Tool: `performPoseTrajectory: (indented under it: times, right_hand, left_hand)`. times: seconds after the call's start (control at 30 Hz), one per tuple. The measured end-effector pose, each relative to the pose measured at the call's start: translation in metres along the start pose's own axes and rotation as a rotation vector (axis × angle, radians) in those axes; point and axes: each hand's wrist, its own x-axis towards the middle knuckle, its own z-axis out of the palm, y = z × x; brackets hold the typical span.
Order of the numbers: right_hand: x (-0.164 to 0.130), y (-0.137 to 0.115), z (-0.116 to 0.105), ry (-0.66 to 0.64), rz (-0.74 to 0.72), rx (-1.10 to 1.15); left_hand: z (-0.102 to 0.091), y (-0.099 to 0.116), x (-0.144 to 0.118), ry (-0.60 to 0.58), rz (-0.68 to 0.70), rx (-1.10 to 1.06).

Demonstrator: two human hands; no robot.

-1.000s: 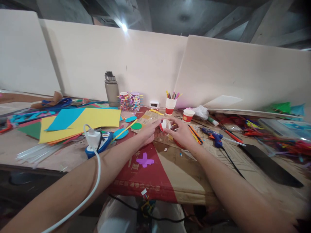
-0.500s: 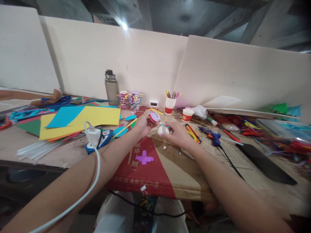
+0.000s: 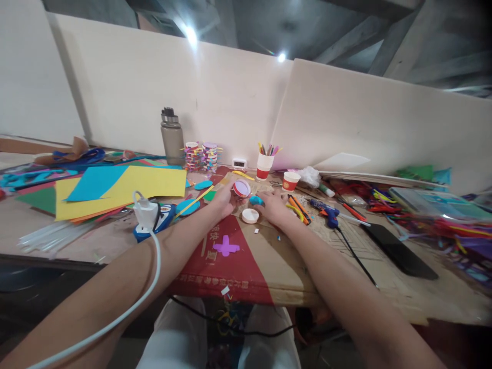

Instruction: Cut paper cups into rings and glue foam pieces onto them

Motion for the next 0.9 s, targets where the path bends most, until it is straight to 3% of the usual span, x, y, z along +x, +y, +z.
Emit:
performPoseTrajectory:
  times: [0.23, 0.37, 0.5, 0.63, 0.73, 0.8, 0.9]
  right_hand:
    - [0.016, -0.007, 0.01, -0.09, -0.02, -0.155]
    - [0.016, -0.007, 0.007, -0.015, -0.028, -0.164]
    - [0.014, 0.0, 0.0, 0.107, 0.076, -0.111]
    - [0.014, 0.012, -0.005, 0.231, 0.245, 0.38]
    - [0.011, 0.017, -0.005, 0.174, 0.349, 0.829]
    - [0.01, 0.018, -0.004, 0.15, 0.35, 1.022]
    - [0.011, 0.017, -0.003, 0.142, 0.293, 1.144]
  left_hand:
    - [-0.002, 0.0, 0.003, 0.002, -0.022, -0.045]
    - [-0.004, -0.003, 0.009, -0.01, -0.064, -0.045]
    - [-0.004, -0.003, 0.01, -0.008, -0.071, -0.049]
    - [-0.002, -0.001, 0.006, 0.0, -0.071, -0.051]
    - [-0.001, 0.0, 0.003, -0.016, -0.05, -0.04]
    - [-0.002, 0.002, 0.002, -0.03, -0.03, -0.019]
    - [-0.002, 0.005, 0.003, -0.027, -0.033, 0.011]
